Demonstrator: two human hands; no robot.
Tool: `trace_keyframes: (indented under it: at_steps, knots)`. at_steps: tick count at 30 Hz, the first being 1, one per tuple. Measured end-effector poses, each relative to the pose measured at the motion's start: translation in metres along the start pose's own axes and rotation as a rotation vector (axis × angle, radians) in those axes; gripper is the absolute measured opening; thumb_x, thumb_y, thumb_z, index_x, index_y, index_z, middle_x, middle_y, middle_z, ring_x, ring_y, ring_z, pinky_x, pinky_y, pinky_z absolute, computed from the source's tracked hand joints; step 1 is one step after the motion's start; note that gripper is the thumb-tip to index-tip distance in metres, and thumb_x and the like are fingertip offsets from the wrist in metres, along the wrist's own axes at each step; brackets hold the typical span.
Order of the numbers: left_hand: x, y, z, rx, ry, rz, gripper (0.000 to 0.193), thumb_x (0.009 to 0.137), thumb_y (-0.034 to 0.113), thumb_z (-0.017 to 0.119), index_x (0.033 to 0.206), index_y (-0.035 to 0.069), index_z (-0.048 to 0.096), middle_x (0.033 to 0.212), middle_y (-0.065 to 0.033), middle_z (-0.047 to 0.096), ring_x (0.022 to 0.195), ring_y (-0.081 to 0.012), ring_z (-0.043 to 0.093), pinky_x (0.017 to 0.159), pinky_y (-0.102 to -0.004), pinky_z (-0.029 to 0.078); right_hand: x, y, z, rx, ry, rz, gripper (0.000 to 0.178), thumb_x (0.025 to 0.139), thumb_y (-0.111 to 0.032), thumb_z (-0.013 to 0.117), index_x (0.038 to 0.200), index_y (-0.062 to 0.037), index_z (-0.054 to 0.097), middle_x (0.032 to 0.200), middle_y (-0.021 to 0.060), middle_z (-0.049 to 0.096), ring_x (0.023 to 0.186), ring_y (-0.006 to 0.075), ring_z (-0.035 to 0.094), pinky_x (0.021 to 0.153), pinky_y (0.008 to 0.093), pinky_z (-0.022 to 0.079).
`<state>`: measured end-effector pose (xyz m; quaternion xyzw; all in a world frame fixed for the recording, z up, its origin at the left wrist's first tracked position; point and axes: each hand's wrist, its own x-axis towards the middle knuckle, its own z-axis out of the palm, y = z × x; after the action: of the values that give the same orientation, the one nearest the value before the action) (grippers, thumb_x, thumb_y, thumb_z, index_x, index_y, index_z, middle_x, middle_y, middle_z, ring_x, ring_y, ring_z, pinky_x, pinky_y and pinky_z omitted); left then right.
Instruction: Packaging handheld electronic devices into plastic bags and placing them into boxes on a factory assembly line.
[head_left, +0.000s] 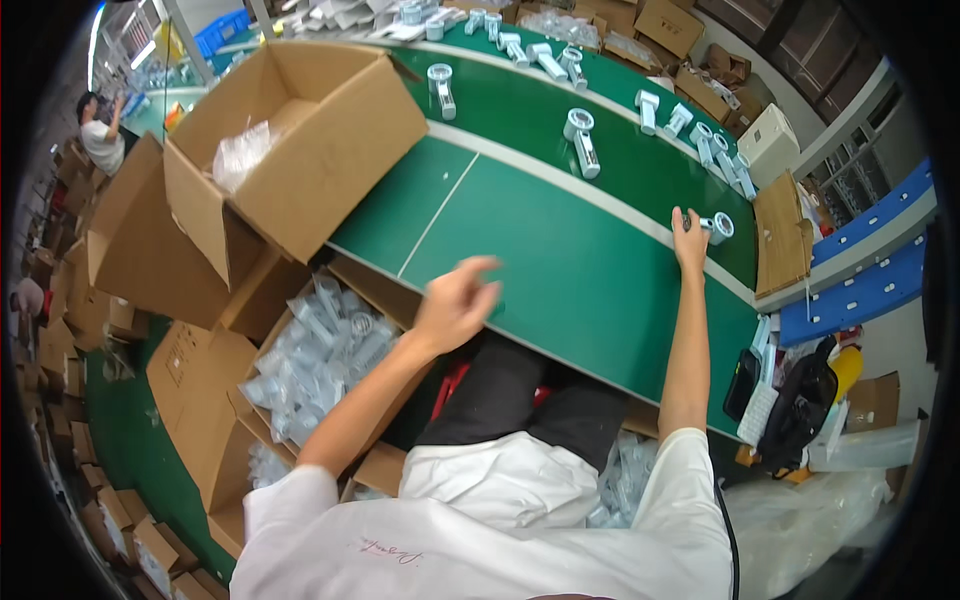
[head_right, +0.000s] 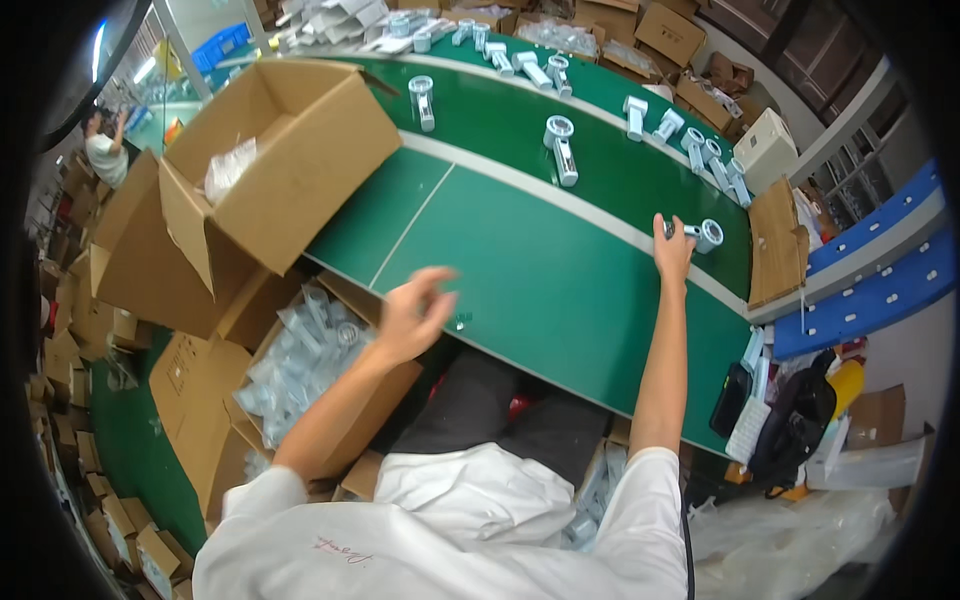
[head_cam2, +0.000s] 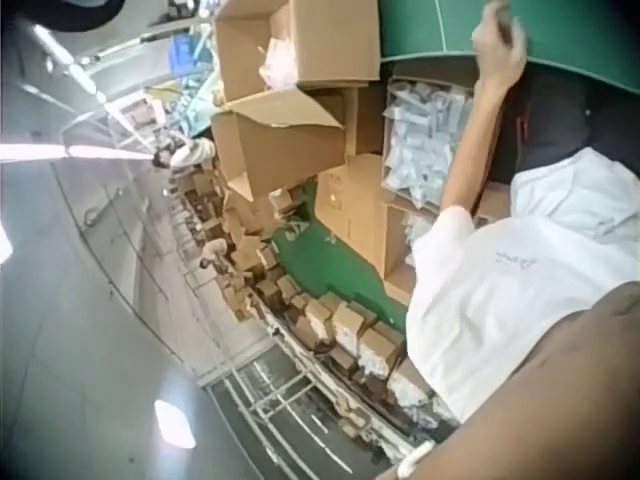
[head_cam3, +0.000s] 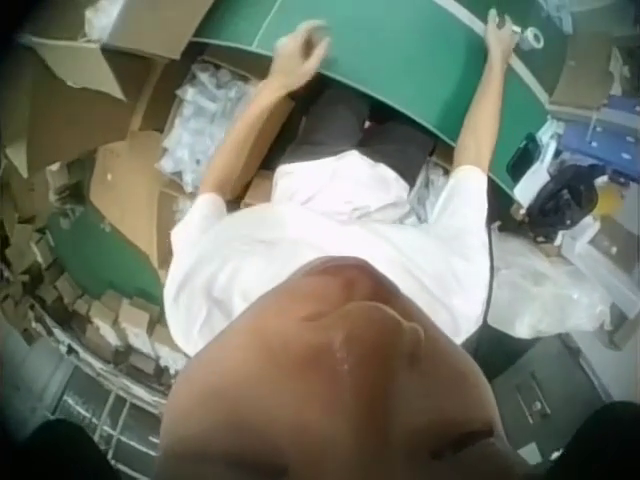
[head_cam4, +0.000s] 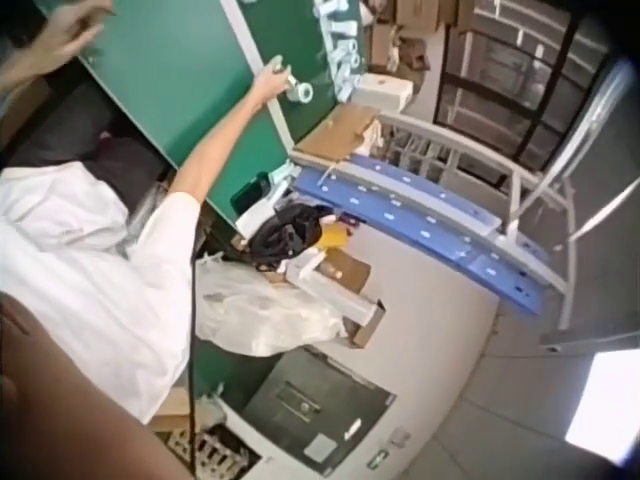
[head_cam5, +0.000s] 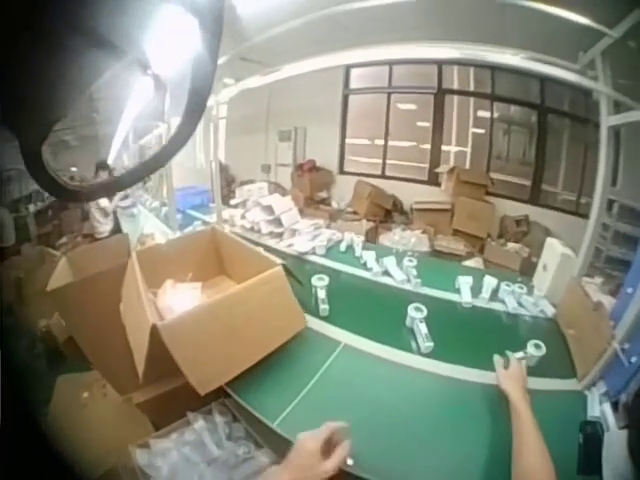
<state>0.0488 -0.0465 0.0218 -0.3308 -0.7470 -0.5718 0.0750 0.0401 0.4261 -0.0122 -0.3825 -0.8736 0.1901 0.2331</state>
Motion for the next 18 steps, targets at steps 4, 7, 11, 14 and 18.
trace_keyframes:
  at_steps: [4,7,11,14,18]
  knots:
    - [0.136,-0.019,0.084,0.298,-0.354,0.04,0.047,0.09,0.022,0.059,0.135,0.015,0.045,0.075,-0.0106,0.063,0.07,-0.0276,0.062,0.063,-0.0385,0.049,0.006,-0.023,-0.008,-0.044,-0.14,0.178,0.068,0.089,-0.072,0.043,0.13,-0.0201,0.054,0.116,0.0144,0.066,0.107,0.0409,0.061,0.094,0.0469,0.047]
    - [0.205,-0.048,0.157,0.455,-0.39,0.049,0.054,0.094,0.042,0.054,0.141,0.019,0.042,0.097,-0.0177,0.065,0.088,-0.0326,0.067,0.076,-0.0416,0.053,0.021,-0.001,-0.018,-0.067,-0.165,0.317,0.06,0.088,-0.07,0.047,0.121,-0.0205,0.055,0.113,0.0107,0.067,0.105,0.0404,0.061,0.093,0.0472,0.047]
    - [0.242,-0.099,0.216,0.622,-0.414,-0.18,0.061,0.089,0.061,0.051,0.135,0.021,0.05,0.115,-0.0233,0.058,0.095,-0.0413,0.065,0.084,-0.0535,0.05,-0.02,0.007,-0.032,0.702,-0.029,0.288,0.026,0.095,-0.034,0.058,0.111,-0.014,0.054,0.099,0.0102,0.065,0.087,0.024,0.067,0.066,0.0341,0.055]
    - [0.246,-0.088,0.223,0.69,-0.369,-0.127,0.052,0.092,0.059,0.049,0.122,0.017,0.055,0.105,-0.022,0.064,0.087,-0.0409,0.067,0.077,-0.0527,0.051,-0.092,0.019,-0.074,1.402,-0.012,0.308,0.021,0.094,-0.014,0.052,0.114,-0.0115,0.05,0.099,0.015,0.063,0.076,0.0177,0.062,0.064,0.0266,0.058]
    - [0.254,-0.118,0.201,0.457,-0.173,0.03,0.031,0.098,0.037,0.049,0.116,0.013,0.056,0.093,-0.013,0.07,0.075,-0.0344,0.067,0.069,-0.0477,0.053,-0.195,0.018,-0.112,1.604,-0.139,0.308,0.023,0.09,-0.008,0.047,0.113,-0.0108,0.046,0.103,0.0206,0.061,0.077,0.0194,0.06,0.063,0.0284,0.055]
